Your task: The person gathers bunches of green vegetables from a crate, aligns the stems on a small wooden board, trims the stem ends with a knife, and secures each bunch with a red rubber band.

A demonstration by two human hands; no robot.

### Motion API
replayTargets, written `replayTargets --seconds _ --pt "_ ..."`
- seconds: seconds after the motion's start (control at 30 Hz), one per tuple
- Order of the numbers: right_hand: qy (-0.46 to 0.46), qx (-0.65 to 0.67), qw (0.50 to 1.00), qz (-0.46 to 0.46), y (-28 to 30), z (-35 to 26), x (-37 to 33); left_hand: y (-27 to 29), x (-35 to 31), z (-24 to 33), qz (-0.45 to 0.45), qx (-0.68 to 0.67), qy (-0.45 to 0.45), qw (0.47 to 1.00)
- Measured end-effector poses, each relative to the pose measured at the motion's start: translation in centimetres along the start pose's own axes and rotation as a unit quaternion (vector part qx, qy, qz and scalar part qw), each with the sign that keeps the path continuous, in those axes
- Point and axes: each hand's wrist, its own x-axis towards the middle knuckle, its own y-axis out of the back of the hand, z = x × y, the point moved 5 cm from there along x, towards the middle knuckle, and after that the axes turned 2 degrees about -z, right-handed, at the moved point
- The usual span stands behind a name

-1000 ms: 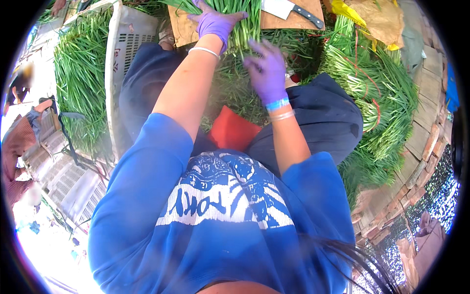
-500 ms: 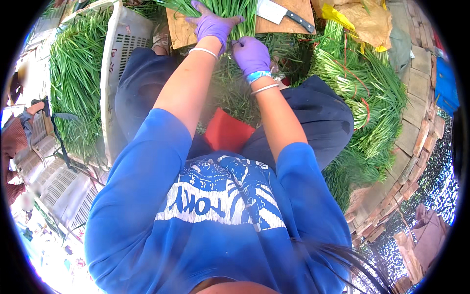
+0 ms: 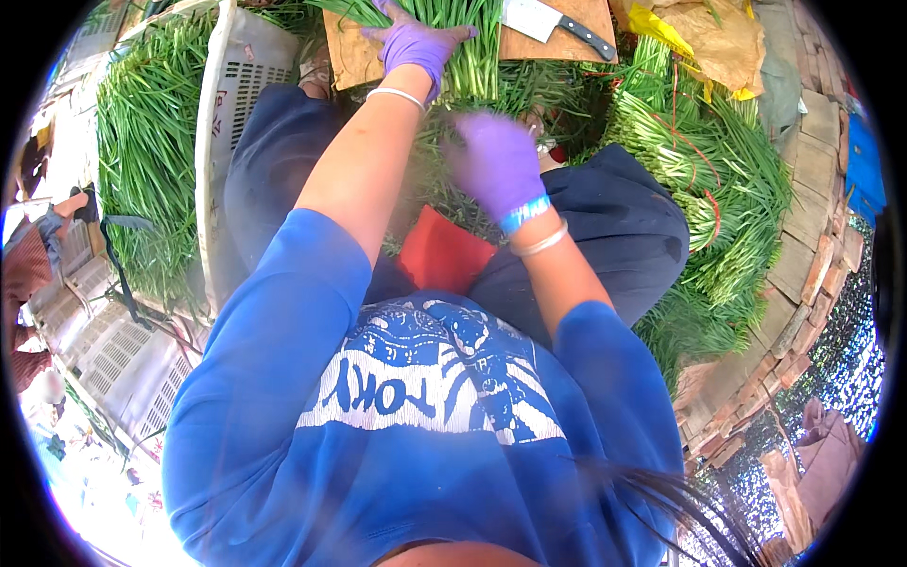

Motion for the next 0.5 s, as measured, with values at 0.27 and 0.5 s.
replayTargets --seconds 0.27,0.5 --pt "-0.084 -0.165 0.980 0.068 -2.0 2.1 5.8 -0.3 -0.2 0.2 0.001 0.026 0.016 1.000" --pt "-0.037 -0.124 0.978 0.166 -2.7 2.3 2.3 0.4 -0.3 0.8 0.069 -0.007 -0.031 0.997"
